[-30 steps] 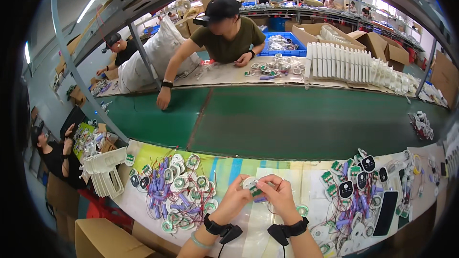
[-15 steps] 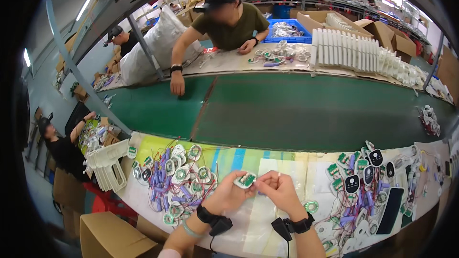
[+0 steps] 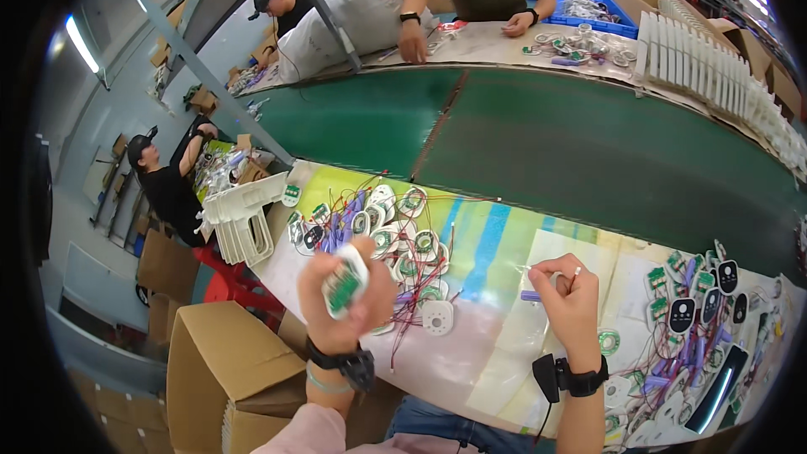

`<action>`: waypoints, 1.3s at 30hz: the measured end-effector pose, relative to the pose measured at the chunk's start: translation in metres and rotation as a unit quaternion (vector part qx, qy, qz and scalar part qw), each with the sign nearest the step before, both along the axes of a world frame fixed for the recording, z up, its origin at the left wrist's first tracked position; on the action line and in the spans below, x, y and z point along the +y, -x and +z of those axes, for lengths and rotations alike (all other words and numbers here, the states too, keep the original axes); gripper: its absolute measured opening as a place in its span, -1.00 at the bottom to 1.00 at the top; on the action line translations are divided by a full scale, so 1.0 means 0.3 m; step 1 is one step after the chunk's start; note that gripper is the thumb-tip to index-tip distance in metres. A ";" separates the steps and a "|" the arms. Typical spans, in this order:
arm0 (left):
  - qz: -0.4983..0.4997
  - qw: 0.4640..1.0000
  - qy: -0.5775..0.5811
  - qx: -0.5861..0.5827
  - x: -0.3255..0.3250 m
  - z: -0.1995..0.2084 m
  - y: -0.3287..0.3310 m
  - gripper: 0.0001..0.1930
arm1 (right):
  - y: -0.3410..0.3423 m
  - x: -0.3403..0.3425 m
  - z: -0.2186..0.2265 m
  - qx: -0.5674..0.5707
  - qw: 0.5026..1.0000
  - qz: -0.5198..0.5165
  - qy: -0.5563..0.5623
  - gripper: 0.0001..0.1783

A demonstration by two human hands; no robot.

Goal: Assembling and inspecting small electronic components on a factory production line.

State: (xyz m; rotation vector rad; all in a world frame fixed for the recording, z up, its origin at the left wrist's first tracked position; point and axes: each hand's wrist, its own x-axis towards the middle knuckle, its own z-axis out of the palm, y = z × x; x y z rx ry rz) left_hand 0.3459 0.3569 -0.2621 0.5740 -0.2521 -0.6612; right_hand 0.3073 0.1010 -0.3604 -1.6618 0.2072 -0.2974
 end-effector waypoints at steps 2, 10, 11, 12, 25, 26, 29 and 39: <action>0.062 0.984 -0.101 0.130 -0.065 -0.042 0.075 -0.79 | 0.010 0.025 0.011 0.005 0.999 0.029 -0.030 -0.97; 0.061 0.982 -0.123 0.132 -0.331 -0.365 -0.023 -0.73 | -0.004 0.055 -0.055 -0.013 0.997 0.004 -0.076 -0.93; 0.040 0.986 -0.125 0.108 -0.334 -0.371 -0.019 -0.64 | -0.009 0.058 -0.070 -0.020 0.993 0.014 -0.117 -0.92; 0.028 0.986 -0.123 0.108 -0.340 -0.372 -0.014 -0.64 | -0.010 0.056 -0.074 -0.027 0.987 0.025 -0.159 -0.92; 0.069 0.986 -0.140 0.053 -0.305 -0.385 0.009 -0.58 | -0.021 0.047 -0.048 0.075 0.973 0.034 -0.217 -0.90; 0.077 0.986 -0.145 0.022 -0.306 -0.391 0.012 -0.61 | -0.022 0.048 -0.050 0.077 0.972 0.034 -0.218 -0.90; 0.084 0.986 -0.141 -0.002 -0.309 -0.393 0.022 -0.70 | -0.025 0.051 -0.044 0.083 0.969 0.052 -0.228 -0.91; 0.045 0.949 0.023 0.312 -0.282 -0.342 -0.026 -0.76 | 0.005 0.077 -0.022 -0.042 0.992 0.099 -0.068 -0.98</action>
